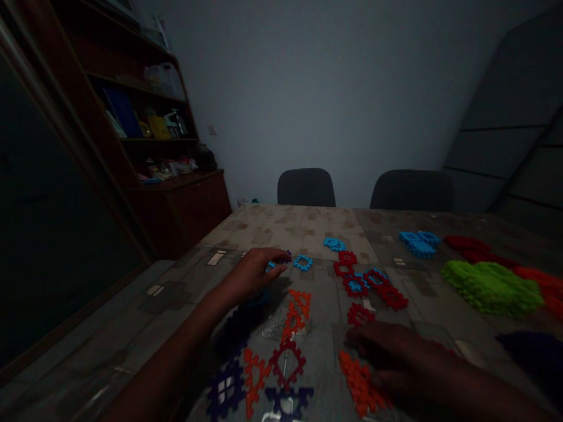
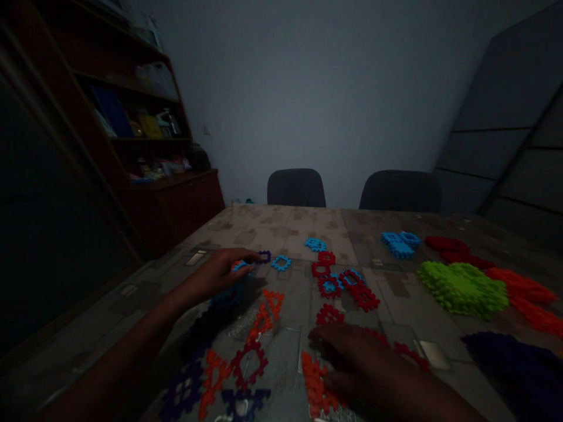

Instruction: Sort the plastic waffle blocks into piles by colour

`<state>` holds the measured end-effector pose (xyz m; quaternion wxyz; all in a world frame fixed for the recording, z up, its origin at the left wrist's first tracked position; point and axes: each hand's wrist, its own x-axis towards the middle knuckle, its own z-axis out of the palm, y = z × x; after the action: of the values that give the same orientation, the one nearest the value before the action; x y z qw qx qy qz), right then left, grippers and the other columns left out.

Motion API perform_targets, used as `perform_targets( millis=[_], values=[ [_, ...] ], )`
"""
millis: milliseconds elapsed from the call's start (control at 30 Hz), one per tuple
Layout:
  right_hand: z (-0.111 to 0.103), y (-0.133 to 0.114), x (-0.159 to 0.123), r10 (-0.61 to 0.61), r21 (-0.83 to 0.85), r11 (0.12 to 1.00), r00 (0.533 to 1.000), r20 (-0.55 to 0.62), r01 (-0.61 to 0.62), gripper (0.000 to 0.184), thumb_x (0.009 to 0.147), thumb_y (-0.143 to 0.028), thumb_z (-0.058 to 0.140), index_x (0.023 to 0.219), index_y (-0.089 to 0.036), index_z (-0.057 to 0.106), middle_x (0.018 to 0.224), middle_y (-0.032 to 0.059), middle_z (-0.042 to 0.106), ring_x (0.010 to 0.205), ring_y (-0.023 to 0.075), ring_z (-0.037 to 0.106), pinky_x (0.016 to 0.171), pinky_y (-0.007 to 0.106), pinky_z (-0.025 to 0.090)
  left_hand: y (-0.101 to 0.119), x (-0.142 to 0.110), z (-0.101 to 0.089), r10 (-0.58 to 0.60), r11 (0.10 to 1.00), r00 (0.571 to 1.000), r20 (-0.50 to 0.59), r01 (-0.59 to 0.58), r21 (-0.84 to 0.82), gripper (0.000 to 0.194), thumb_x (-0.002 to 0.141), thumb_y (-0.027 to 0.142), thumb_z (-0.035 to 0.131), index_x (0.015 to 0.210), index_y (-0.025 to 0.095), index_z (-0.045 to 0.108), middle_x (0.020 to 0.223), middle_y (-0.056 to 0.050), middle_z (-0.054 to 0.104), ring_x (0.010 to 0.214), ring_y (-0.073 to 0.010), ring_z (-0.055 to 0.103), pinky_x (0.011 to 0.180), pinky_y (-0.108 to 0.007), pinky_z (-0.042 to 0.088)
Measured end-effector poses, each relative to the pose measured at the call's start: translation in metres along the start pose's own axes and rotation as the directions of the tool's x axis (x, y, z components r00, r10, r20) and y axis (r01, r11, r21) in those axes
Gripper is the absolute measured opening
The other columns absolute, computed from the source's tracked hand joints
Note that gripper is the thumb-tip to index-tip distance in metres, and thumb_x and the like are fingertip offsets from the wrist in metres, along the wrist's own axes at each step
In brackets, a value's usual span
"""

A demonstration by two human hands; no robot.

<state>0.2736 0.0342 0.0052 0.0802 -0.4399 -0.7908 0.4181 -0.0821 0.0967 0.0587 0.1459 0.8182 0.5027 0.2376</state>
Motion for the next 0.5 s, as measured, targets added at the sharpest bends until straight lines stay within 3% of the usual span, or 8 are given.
perform_targets(
  millis=[100, 233, 400, 500],
  values=[
    [0.017, 0.026, -0.013, 0.043, -0.016, 0.999, 0.998, -0.042, -0.044, 0.066, 0.086, -0.03, 0.072, 0.151, -0.035, 0.062, 0.157, 0.008, 0.059, 0.141, 0.0353, 0.055, 0.117, 0.049, 0.043, -0.002, -0.001, 0.008, -0.021, 1.0, 0.997, 0.072, 0.021, 0.0, 0.032, 0.094, 0.017, 0.062, 0.124, 0.018, 0.076, 0.129, -0.01, 0.078, 0.12, -0.0294, 0.072, 0.106, -0.039, 0.051],
    [0.03, 0.044, -0.013, -0.013, -0.057, 0.998, 0.995, -0.096, 0.008, 0.068, 0.083, -0.028, 0.072, 0.15, -0.034, 0.064, 0.156, 0.0079, 0.061, 0.143, 0.0366, 0.055, 0.12, 0.049, 0.043, -0.002, -0.001, 0.032, -0.032, 0.999, 0.98, 0.194, 0.035, -0.01, 0.032, 0.091, 0.017, 0.068, 0.122, 0.019, 0.075, 0.128, -0.009, 0.078, 0.118, -0.028, 0.072, 0.101, -0.036, 0.053],
    [0.029, 0.036, -0.013, -0.047, -0.108, 0.993, 0.994, -0.095, 0.037, 0.063, 0.088, -0.025, 0.067, 0.149, -0.036, 0.064, 0.154, 0.0076, 0.063, 0.14, 0.0348, 0.058, 0.117, 0.05, 0.045, -0.002, 0.001, 0.054, 0.008, 1.0, 0.953, 0.302, -0.002, -0.022, 0.027, 0.085, 0.013, 0.067, 0.11, 0.019, 0.075, 0.105, -0.005, 0.081, 0.096, -0.025, 0.074, 0.086, -0.031, 0.054],
    [0.029, 0.028, -0.016, -0.062, -0.124, 0.991, 0.993, -0.104, 0.049, 0.064, 0.087, -0.024, 0.07, 0.149, -0.035, 0.063, 0.152, 0.009, 0.064, 0.138, 0.0349, 0.059, 0.115, 0.05, 0.046, -0.003, 0.002, 0.056, 0.025, 1.0, 0.948, 0.317, -0.021, -0.017, 0.025, 0.085, 0.014, 0.067, 0.108, 0.02, 0.073, 0.102, -0.005, 0.078, 0.096, -0.0257, 0.071, 0.087, -0.033, 0.052]
  ],
)
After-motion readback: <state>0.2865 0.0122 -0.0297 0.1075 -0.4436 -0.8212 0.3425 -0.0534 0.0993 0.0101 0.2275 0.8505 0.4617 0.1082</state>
